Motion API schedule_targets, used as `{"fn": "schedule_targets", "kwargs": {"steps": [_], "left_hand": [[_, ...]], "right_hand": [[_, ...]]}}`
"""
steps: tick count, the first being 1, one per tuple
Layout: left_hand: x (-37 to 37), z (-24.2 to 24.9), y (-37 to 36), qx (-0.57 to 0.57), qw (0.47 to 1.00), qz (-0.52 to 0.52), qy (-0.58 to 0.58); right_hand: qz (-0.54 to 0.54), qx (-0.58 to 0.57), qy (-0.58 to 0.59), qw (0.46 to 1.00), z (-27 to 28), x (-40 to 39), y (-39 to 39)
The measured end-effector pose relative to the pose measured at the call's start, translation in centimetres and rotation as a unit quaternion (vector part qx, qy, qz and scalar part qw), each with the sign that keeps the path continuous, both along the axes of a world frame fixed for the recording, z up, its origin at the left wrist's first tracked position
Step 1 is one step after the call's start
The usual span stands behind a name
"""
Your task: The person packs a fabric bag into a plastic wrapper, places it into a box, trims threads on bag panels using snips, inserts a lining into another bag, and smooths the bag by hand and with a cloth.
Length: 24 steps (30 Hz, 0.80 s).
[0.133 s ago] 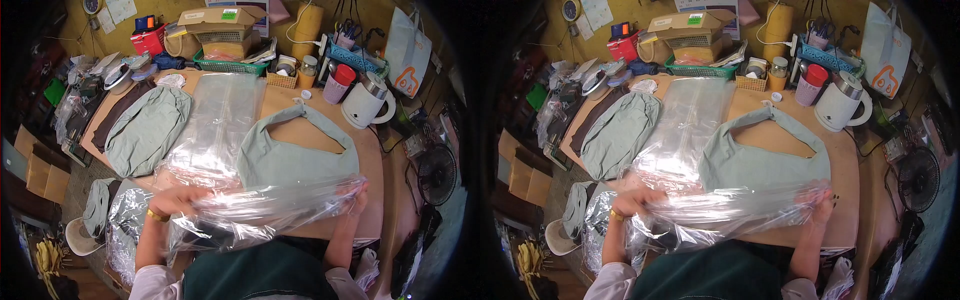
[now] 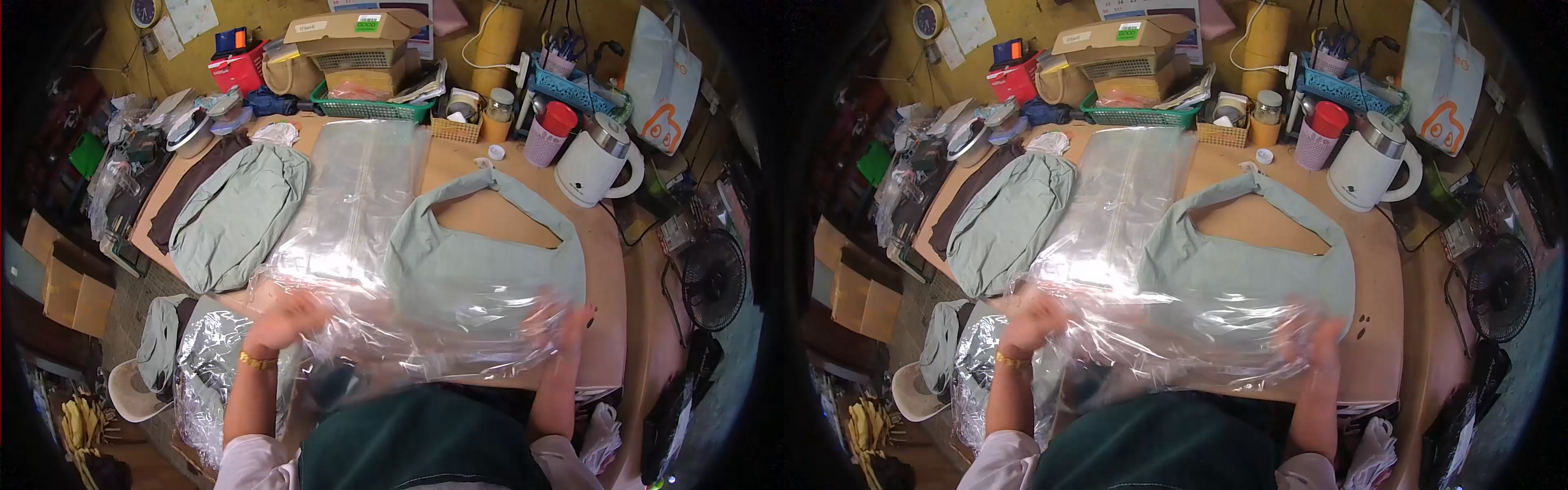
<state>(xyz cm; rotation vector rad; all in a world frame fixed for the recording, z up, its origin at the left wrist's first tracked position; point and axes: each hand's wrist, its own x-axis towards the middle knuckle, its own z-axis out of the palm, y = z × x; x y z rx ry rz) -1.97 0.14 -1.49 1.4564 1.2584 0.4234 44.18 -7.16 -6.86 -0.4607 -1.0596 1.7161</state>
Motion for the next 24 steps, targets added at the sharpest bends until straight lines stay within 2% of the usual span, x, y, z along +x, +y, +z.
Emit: {"fn": "schedule_targets", "kwargs": {"steps": [1, 2, 3, 4, 5, 6, 7, 8, 9, 10, 11, 12, 13, 14, 15, 16, 18, 19, 20, 21, 22, 23, 24], "left_hand": [[0.5, -0.4, 0.5, 0.05, 0.939, 0.114, -0.321], [1.9, 1.2, 0.5, 0.047, 0.909, 0.179, -0.373], [2.7, 2.9, 0.4, 0.046, 0.873, 0.243, -0.42], [2.3, 2.5, 0.4, 0.048, 0.873, 0.244, -0.419], [1.5, 1.7, 0.4, -0.096, 0.808, 0.112, -0.571], [1.1, 1.2, 0.2, -0.234, 0.689, -0.027, -0.685], [1.3, 1.0, -0.1, -0.232, 0.69, -0.027, -0.685], [1.7, 0.8, -0.5, -0.039, 0.866, -0.132, -0.481], [2.2, 1.1, -0.6, 0.058, 0.916, -0.18, -0.353], [2.6, 1.5, -0.6, 0.158, 0.936, -0.225, -0.219], [3.2, 2.8, -0.5, 0.04, 0.968, -0.243, -0.043], [3.5, 3.4, -0.5, -0.081, 0.956, -0.247, 0.134], [2.8, 2.4, -0.3, -0.08, 0.956, -0.248, 0.135], [2.1, 1.4, 0.1, -0.024, 0.989, -0.075, -0.125], [1.7, 0.9, 0.3, 0.034, 0.922, 0.105, -0.372], [1.8, 0.5, 0.1, 0.034, 0.922, 0.104, -0.371], [4.6, 3.4, -0.7, -0.021, 0.827, 0.262, -0.496], [4.1, 2.6, -1.1, -0.02, 0.827, 0.263, -0.496], [3.1, 1.0, -1.6, -0.048, 0.849, 0.236, -0.47], [2.7, 0.3, -1.9, -0.075, 0.869, 0.208, -0.443], [2.9, 0.3, -1.9, -0.075, 0.869, 0.208, -0.443], [3.6, 0.7, -1.7, -0.091, 0.927, 0.034, -0.363], [4.4, 1.2, -1.4, -0.102, 0.947, -0.142, -0.268]], "right_hand": [[0.057, 0.053, -0.204, 0.976, 2.0, -0.7, -0.2], [0.185, 0.148, -0.469, 0.851, 4.3, -1.1, 0.3], [0.186, 0.149, -0.47, 0.85, 4.1, -1.7, 0.3], [0.183, 0.151, -0.392, 0.889, 3.7, -2.4, 0.1], [0.178, 0.151, -0.311, 0.921, 3.0, -2.7, -0.3], [0.027, 0.142, -0.184, 0.972, 1.6, -2.3, -0.5], [0.028, 0.143, -0.183, 0.972, 1.2, -2.1, -0.6], [-0.165, 0.063, -0.029, 0.984, 1.4, -2.4, -0.6], [-0.349, -0.021, 0.127, 0.928, 1.4, -2.5, -0.8], [-0.35, -0.021, 0.127, 0.928, 1.3, -2.2, -0.9], [-0.22, -0.045, 0.203, 0.953, 0.9, -1.7, -0.8], [-0.151, -0.055, 0.242, 0.957, 0.6, -1.1, -0.7], [-0.083, -0.07, 0.274, 0.956, 0.2, -0.5, -0.6], [0.012, 0.012, -0.028, 0.999, -0.1, -0.1, -0.5], [0.054, 0.041, -0.181, 0.981, -0.1, -0.2, -0.6], [0.104, 0.09, -0.327, 0.935, 0.1, -0.4, -0.7], [0.262, 0.142, -0.411, 0.861, 1.9, -2.8, -0.9], [0.262, 0.143, -0.411, 0.862, 0.7, -2.7, -1.4], [-0.018, 0.086, -0.269, 0.959, -1.4, -2.5, -2.2], [-0.157, 0.041, -0.182, 0.97, -1.9, -2.0, -2.1], [-0.295, 0.019, -0.097, 0.95, -2.4, -1.4, -2.0], [-0.21, 0.059, 0.091, 0.972, -2.0, -0.6, -1.0], [-0.168, 0.082, 0.185, 0.965, -1.6, -0.5, -0.7]]}}
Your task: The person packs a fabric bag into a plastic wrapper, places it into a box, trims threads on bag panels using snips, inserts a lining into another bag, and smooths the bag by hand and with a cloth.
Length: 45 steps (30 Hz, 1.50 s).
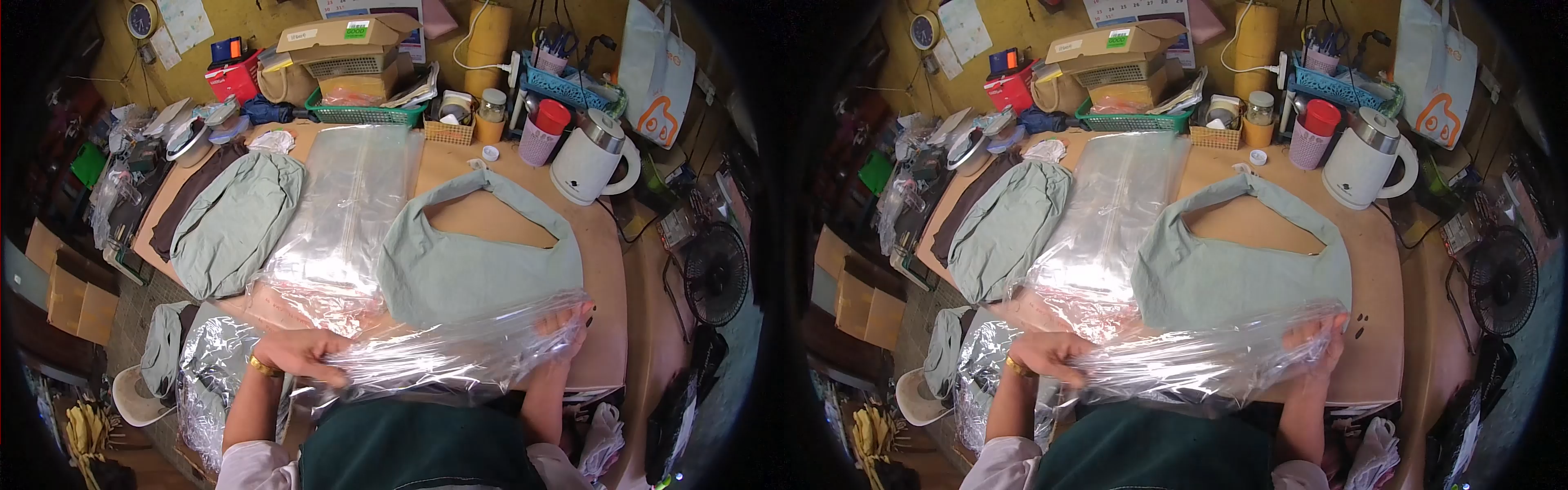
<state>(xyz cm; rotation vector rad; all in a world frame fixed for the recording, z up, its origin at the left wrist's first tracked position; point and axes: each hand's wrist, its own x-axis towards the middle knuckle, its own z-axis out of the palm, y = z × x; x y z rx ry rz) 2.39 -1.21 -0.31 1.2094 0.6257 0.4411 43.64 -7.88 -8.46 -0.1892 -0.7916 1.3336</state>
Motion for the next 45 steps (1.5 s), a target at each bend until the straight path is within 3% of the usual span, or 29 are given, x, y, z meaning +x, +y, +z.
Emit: {"fn": "schedule_targets", "kwargs": {"steps": [1, 2, 4, 6, 8, 9, 10, 11, 13, 14, 15, 16, 17, 18, 19, 22, 25, 27, 28, 29, 30, 31, 33, 34, 35, 37, 40, 43, 45], "left_hand": [[0.4, 0.2, 0.2, 0.053, 0.98, -0.176, 0.078], [-2.0, -1.9, 0.7, 0.085, 0.977, -0.088, 0.177], [-3.0, -3.4, 1.7, 0.099, 0.967, 0.233, -0.036], [-0.9, -0.2, 1.8, 0.067, 0.938, 0.313, -0.129], [-0.6, 0.8, 2.4, 0.04, 0.894, 0.389, -0.22], [-1.4, 0.4, 2.7, -0.082, 0.904, 0.23, -0.352], [-1.9, 0.2, 3.0, -0.198, 0.862, 0.058, -0.464], [-2.0, 0.4, 2.8, -0.196, 0.861, 0.06, -0.465], [-2.0, 1.3, 2.1, 0.122, 0.971, -0.075, -0.194], [-2.0, 1.6, 2.0, 0.276, 0.95, -0.141, -0.038], [-1.9, -0.2, 2.1, 0.159, 0.96, -0.227, 0.04], [-2.1, -0.1, 1.8, 0.107, 0.975, -0.183, 0.063], [-1.9, 0.8, 1.4, 0.054, 0.985, -0.137, 0.087], [-2.8, -0.1, 1.9, 0.053, 0.986, -0.136, 0.087], [-4.4, -1.7, 2.8, 0.04, 0.999, -0.026, 0.019], [-3.1, 0.2, 2.5, 0.048, 0.981, 0.169, -0.082], [-1.5, 1.7, 3.7, 0.019, 0.932, 0.323, -0.165], [-1.5, 2.3, 4.5, -0.037, 0.894, 0.393, -0.214], [-1.6, 3.1, 4.7, -0.081, 0.896, 0.284, -0.331], [-1.7, 3.7, 4.9, -0.122, 0.874, 0.167, -0.44], [-1.7, 4.0, 4.9, -0.125, 0.876, 0.135, -0.445], [-1.0, 4.9, 4.3, -0.127, 0.877, 0.132, -0.444], [0.9, 6.4, 2.4, -0.067, 0.824, 0.507, -0.245], [-4.0, 1.8, 4.3, 0.089, 0.934, 0.219, -0.269], [-3.9, 2.0, 4.1, 0.113, 0.966, 0.152, -0.174], [-3.0, 2.5, 3.9, 0.163, 0.985, 0.001, -0.053], [-2.7, 1.8, 4.1, 0.155, 0.976, -0.115, 0.1], [-5.0, 2.9, 4.3, 0.062, 0.986, -0.004, 0.156], [-6.6, 1.7, 4.3, 0.076, 0.99, 0.066, 0.101]], "right_hand": [[0.051, 0.044, 0.082, 0.994, 0.4, 0.0, 0.2], [0.12, 0.017, 0.118, 0.986, 1.2, -0.8, 0.1], [0.184, -0.048, -0.038, 0.981, 1.3, -0.7, -0.3], [0.175, -0.087, -0.228, 0.954, 0.9, -0.2, -1.0], [0.234, -0.014, -0.403, 0.885, 0.9, -0.6, -0.7], [0.259, 0.022, -0.483, 0.836, 0.8, -0.8, -0.8], [0.207, -0.027, -0.416, 0.885, -0.1, -0.6, -1.2], [0.15, -0.064, -0.344, 0.925, -1.1, -0.5, -1.5], [0.005, -0.184, -0.095, 0.978, -2.6, 0.0, -2.4], [-0.095, -0.169, -0.042, 0.98, -2.0, -0.1, -2.2], [-0.146, -0.159, -0.013, 0.976, -1.9, -0.1, -1.9], [-0.197, -0.148, 0.012, 0.969, -1.9, -0.1, -1.5], [-0.009, -0.003, 0.111, 0.994, -2.5, -0.2, -0.9], [0.081, 0.075, 0.164, 0.98, -2.2, -0.9, -0.7], [0.179, 0.14, 0.204, 0.952, -1.9, -1.5, -0.5], [0.021, -0.024, 0.241, 0.97, -0.2, -4.4, -1.5], [0.067, -0.089, 0.13, 0.985, -1.4, -4.2, -1.8], [0.279, -0.041, 0.028, 0.959, -0.3, -5.5, -1.0], [0.344, -0.024, -0.009, 0.939, 0.4, -6.3, -0.7], [0.381, -0.03, -0.202, 0.902, 0.9, -6.8, -0.4], [0.402, -0.035, -0.387, 0.829, 1.2, -7.0, -0.3], [0.398, -0.037, -0.386, 0.831, 0.7, -6.7, -0.4], [0.389, 0.031, -0.224, 0.893, -0.5, -5.2, -0.5], [0.383, 0.054, -0.168, 0.907, -0.8, -4.5, -0.6], [0.29, 0.045, -0.002, 0.956, -0.7, -3.6, -0.4], [0.175, 0.037, 0.166, 0.97, 0.3, -3.2, -0.7], [0.204, 0.085, 0.357, 0.908, 1.7, -3.8, -1.6], [0.239, 0.156, 0.179, 0.941, -0.7, -2.8, -2.0], [0.313, -0.043, -0.207, 0.926, 3.1, -1.7, -2.3]]}}
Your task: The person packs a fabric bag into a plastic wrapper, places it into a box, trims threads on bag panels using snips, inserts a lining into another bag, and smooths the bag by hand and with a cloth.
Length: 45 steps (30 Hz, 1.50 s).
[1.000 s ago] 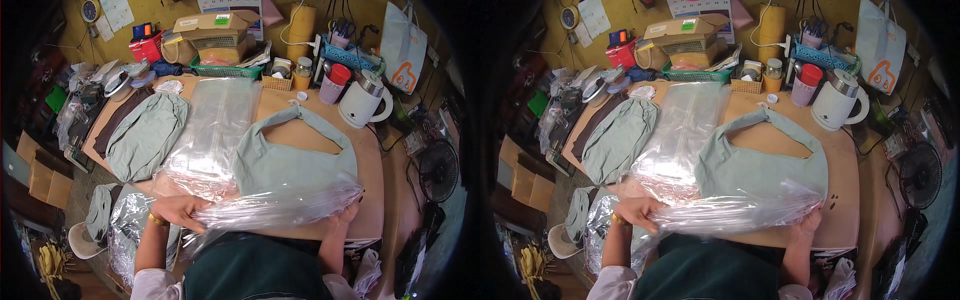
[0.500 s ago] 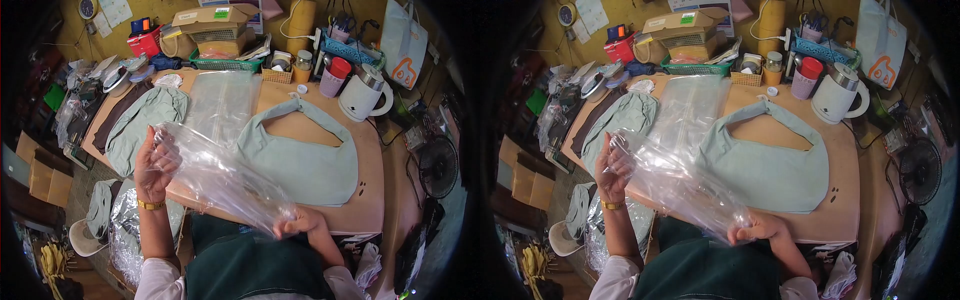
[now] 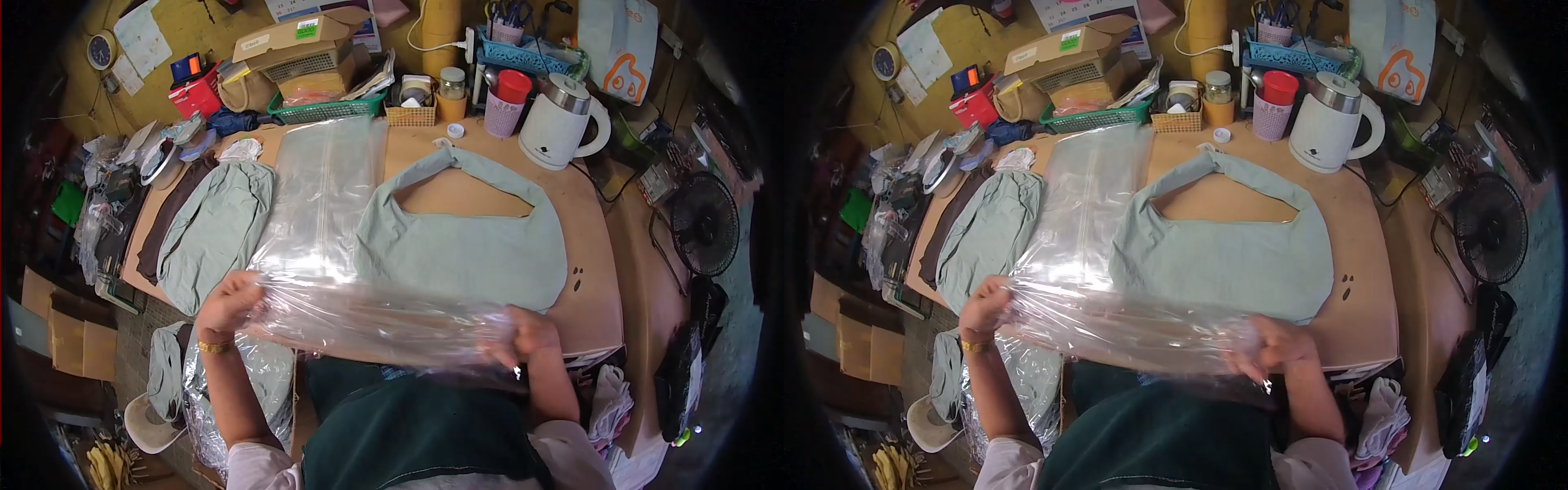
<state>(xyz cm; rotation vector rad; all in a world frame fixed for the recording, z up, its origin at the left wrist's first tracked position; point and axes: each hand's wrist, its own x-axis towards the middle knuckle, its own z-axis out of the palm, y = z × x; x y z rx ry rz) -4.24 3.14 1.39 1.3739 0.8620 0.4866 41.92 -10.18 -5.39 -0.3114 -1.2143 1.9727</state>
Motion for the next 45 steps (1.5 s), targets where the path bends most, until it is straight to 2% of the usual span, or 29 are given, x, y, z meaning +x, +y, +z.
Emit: {"fn": "schedule_targets", "kwargs": {"steps": [1, 2, 4, 5, 6, 7, 9, 10, 12, 15, 16, 17, 19, 20, 21, 22, 23, 25, 26, 27, 29, 30, 33, 34, 36, 38, 39, 43, 45], "left_hand": [[0.5, 0.8, -0.4, -0.005, 0.994, 0.049, -0.1], [1.3, 1.7, -0.8, -0.011, 0.975, 0.096, -0.198], [2.5, 3.2, -1.8, 0.045, 0.978, 0.072, -0.191], [1.4, 3.5, -1.9, 0.04, 0.989, 0.064, -0.125], [1.4, 3.5, -1.4, 0.039, 0.994, -0.018, -0.103], [1.4, 3.5, -1.0, 0.043, 0.991, -0.102, -0.081], [1.2, 3.4, 0.0, 0.066, 0.965, -0.252, 0.023], [1.2, 3.3, 0.2, 0.082, 0.939, -0.315, 0.108], [5.1, 4.9, -0.5, 0.179, 0.908, -0.374, 0.06], [5.8, 6.4, -0.6, 0.318, 0.891, -0.322, 0.037], [3.8, 6.0, 0.3, 0.318, 0.889, -0.327, 0.035], [1.6, 5.5, 1.4, 0.194, 0.946, -0.239, 0.104], [2.4, 4.7, 2.7, 0.094, 0.994, -0.04, -0.043], [5.1, 4.5, 3.1, 0.116, 0.957, 0.067, -0.255], [8.5, 4.4, 2.7, 0.131, 0.933, 0.083, -0.326], [11.2, 4.2, 2.8, 0.144, 0.902, 0.097, -0.395], [13.2, -1.9, 7.5, 0.447, 0.864, 0.183, -0.142], [18.7, -5.9, 5.8, 0.534, 0.806, 0.172, 0.188], [21.9, -4.5, -0.8, 0.36, 0.896, 0.091, 0.242], [21.9, -5.8, -1.3, 0.359, 0.898, 0.086, 0.241], [22.1, -9.9, -1.1, 0.505, 0.796, 0.063, 0.326], [21.1, -11.3, -0.4, 0.503, 0.798, 0.055, 0.327], [16.5, -12.9, 2.1, 0.438, 0.83, 0.022, 0.344], [15.4, -11.6, 1.3, 0.358, 0.908, 0.031, 0.217], [14.5, -8.2, 0.4, 0.263, 0.96, 0.036, 0.085], [14.3, -5.4, -0.4, 0.561, 0.775, -0.13, 0.262], [14.6, -5.4, -0.5, 0.568, 0.77, -0.132, 0.26], [14.3, -7.4, 1.1, 0.514, 0.822, -0.016, 0.247], [15.4, -6.9, 2.0, 0.509, 0.832, -0.033, 0.217]], "right_hand": [[-0.028, -0.072, -0.136, 0.988, 1.9, -0.7, 0.2], [-0.035, -0.074, -0.135, 0.987, 2.0, -0.4, 0.8], [0.193, 0.083, -0.314, 0.926, 1.3, 0.5, 1.7], [0.2, 0.014, -0.257, 0.945, 1.0, 1.4, 1.3], [0.192, 0.011, -0.258, 0.947, 1.3, 2.0, 0.7], [0.148, -0.017, -0.118, 0.982, 1.9, 2.4, -0.1], [0.177, -0.074, -0.045, 0.98, 1.6, 5.7, -0.8], [0.17, -0.073, -0.045, 0.982, 1.0, 7.6, -1.0], [0.08, 0.004, -0.167, 0.983, 1.4, 9.7, -1.6], [0.028, 0.228, -0.302, 0.925, 3.4, 13.3, 0.0], [-0.081, 0.217, -0.263, 0.936, 3.9, 14.2, -0.3], [-0.199, 0.203, -0.186, 0.94, 5.2, 14.0, -0.2], [-0.407, 0.197, -0.075, 0.889, 7.7, 12.6, 1.3], [-0.498, 0.194, -0.044, 0.844, 8.9, 11.5, 2.7], [-0.563, 0.194, -0.086, 0.799, 9.4, 10.9, 4.0], [-0.574, 0.161, -0.261, 0.759, 8.3, 9.1, 4.6], [-0.568, 0.121, -0.426, 0.694, 6.2, 6.7, 5.5], [-0.439, 0.175, -0.531, 0.703, 3.2, -0.2, 6.7], [-0.366, 0.23, -0.647, 0.628, 2.3, -2.5, 6.5], [-0.279, 0.276, -0.745, 0.54, 1.4, -3.6, 6.4], [-0.255, 0.228, -0.777, 0.529, 0.6, -1.0, 5.6], [-0.228, 0.185, -0.805, 0.515, 0.1, 1.1, 4.8], [-0.257, 0.165, -0.715, 0.628, -1.0, 7.7, 1.6], [-0.255, 0.159, -0.716, 0.629, 0.3, 8.5, -0.2], [-0.295, 0.21, -0.678, 0.64, 2.7, 9.2, -3.0], [-0.331, 0.251, -0.682, 0.602, 2.1, 8.6, -4.3], [-0.366, 0.297, -0.681, 0.56, 1.8, 8.5, -4.6], [-0.391, 0.308, -0.673, 0.547, -0.8, 8.6, -2.7], [-0.401, 0.366, -0.665, 0.513, -0.5, 8.1, -1.8]]}}
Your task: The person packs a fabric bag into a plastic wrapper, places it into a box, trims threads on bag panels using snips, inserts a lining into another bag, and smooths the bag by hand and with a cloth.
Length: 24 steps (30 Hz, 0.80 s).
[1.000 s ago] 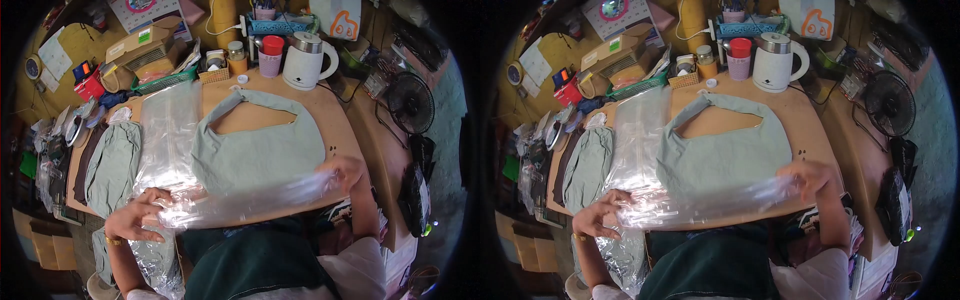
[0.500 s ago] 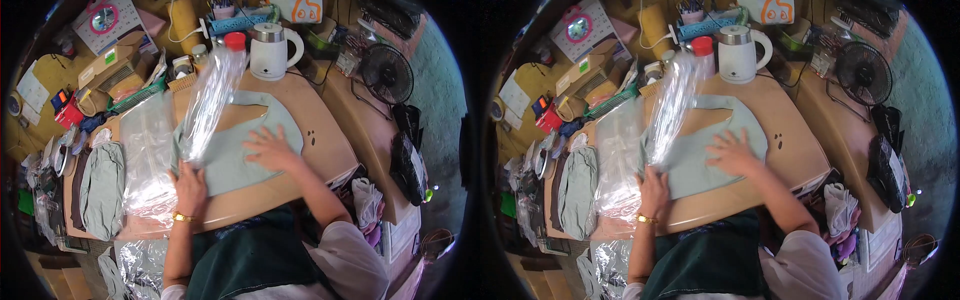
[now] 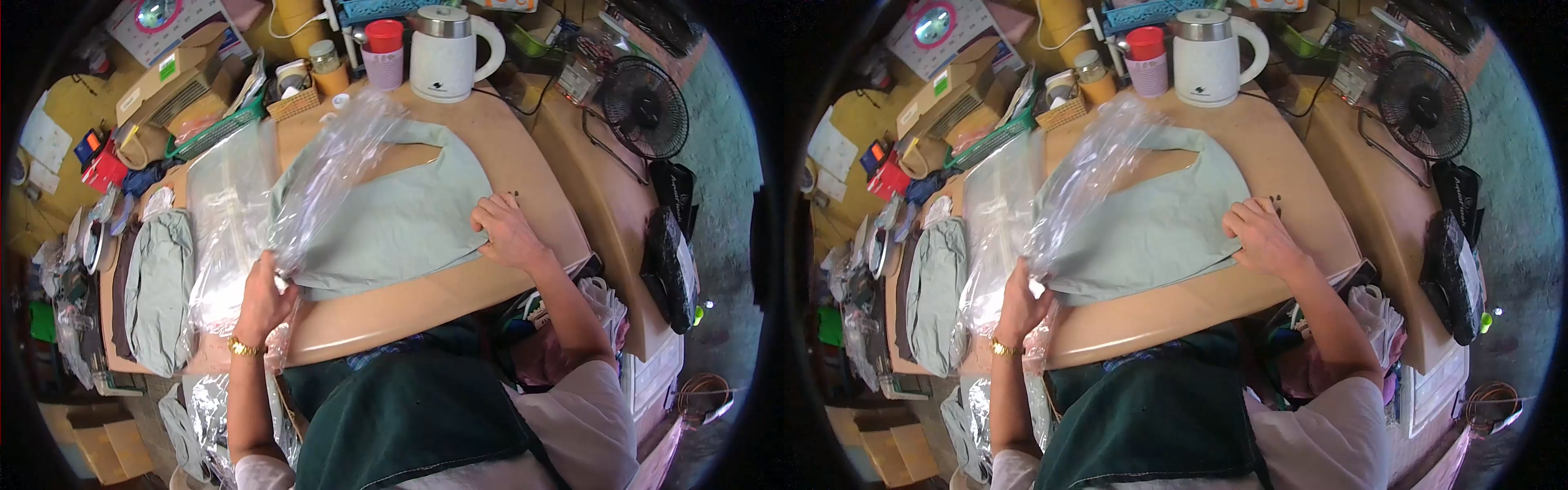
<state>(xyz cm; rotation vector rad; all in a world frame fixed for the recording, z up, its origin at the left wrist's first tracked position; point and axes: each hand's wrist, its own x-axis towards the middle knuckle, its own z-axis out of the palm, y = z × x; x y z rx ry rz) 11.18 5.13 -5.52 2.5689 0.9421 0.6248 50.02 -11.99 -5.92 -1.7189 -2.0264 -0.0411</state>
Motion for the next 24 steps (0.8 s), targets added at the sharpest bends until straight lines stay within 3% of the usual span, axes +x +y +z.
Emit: {"fn": "schedule_targets", "kwargs": {"steps": [2, 4, 7, 9, 10, 11, 12, 13, 15, 16, 17, 19, 21, 23, 24], "left_hand": [[0.2, 0.0, 0.0, -0.011, 0.999, -0.031, -0.022], [0.5, -0.1, -0.2, 0.025, 0.996, -0.02, 0.088], [0.7, -4.2, -0.7, 0.031, 0.997, 0.003, 0.074], [0.1, -3.5, -0.4, 0.027, 0.996, 0.006, 0.085], [-0.5, -1.7, -0.5, -0.026, 0.998, 0.007, 0.052], [-0.8, 0.6, -1.0, -0.078, 0.997, 0.009, 0.018], [-0.3, 3.1, -2.1, -0.087, 0.993, 0.074, 0.017], [1.0, 3.6, -3.0, -0.099, 0.983, 0.148, -0.045], [5.4, 2.1, -4.9, 0.039, 0.977, 0.152, -0.141], [7.0, 1.3, -5.3, 0.018, 0.984, 0.133, -0.117], [7.1, -1.0, -4.4, 0.022, 0.984, 0.134, -0.119], [6.8, -6.1, -2.2, 0.027, 0.987, 0.145, 0.058], [5.7, -6.1, -0.8, 0.042, 0.99, 0.132, 0.03], [5.1, -5.3, -0.6, 0.143, 0.969, 0.192, 0.06], [5.2, -3.9, -0.8, 0.112, 0.97, 0.216, 0.022]], "right_hand": [[0.027, 0.022, -0.05, 0.998, -1.2, 0.3, 0.1], [0.051, 0.048, -0.104, 0.992, -1.7, 0.8, 0.0], [0.04, 0.057, -0.151, 0.986, -0.7, 0.1, -2.1], [-0.028, -0.158, -0.028, 0.987, 1.5, -0.1, -2.8], [-0.029, -0.156, -0.028, 0.987, 3.1, -0.3, -3.2], [-0.048, -0.166, 0.046, 0.984, 4.8, -0.6, -3.5], [-0.066, -0.17, 0.119, 0.976, 5.8, -0.6, -3.1], [-0.066, -0.171, 0.117, 0.976, 5.6, -1.3, -2.4], [0.01, -0.036, 0.04, 0.999, 4.2, -3.3, -0.6], [0.012, -0.033, 0.04, 0.999, 3.2, -3.5, 0.0], [0.014, -0.063, -0.028, 0.998, 2.0, -3.5, 0.6], [0.017, -0.09, -0.099, 0.991, -0.4, -3.1, 1.0], [-0.01, -0.137, -0.07, 0.988, -2.2, -2.7, -0.3], [-0.038, -0.163, -0.073, 0.983, -2.1, -4.0, -1.5], [-0.071, -0.183, -0.077, 0.977, -1.9, -5.0, -1.7]]}}
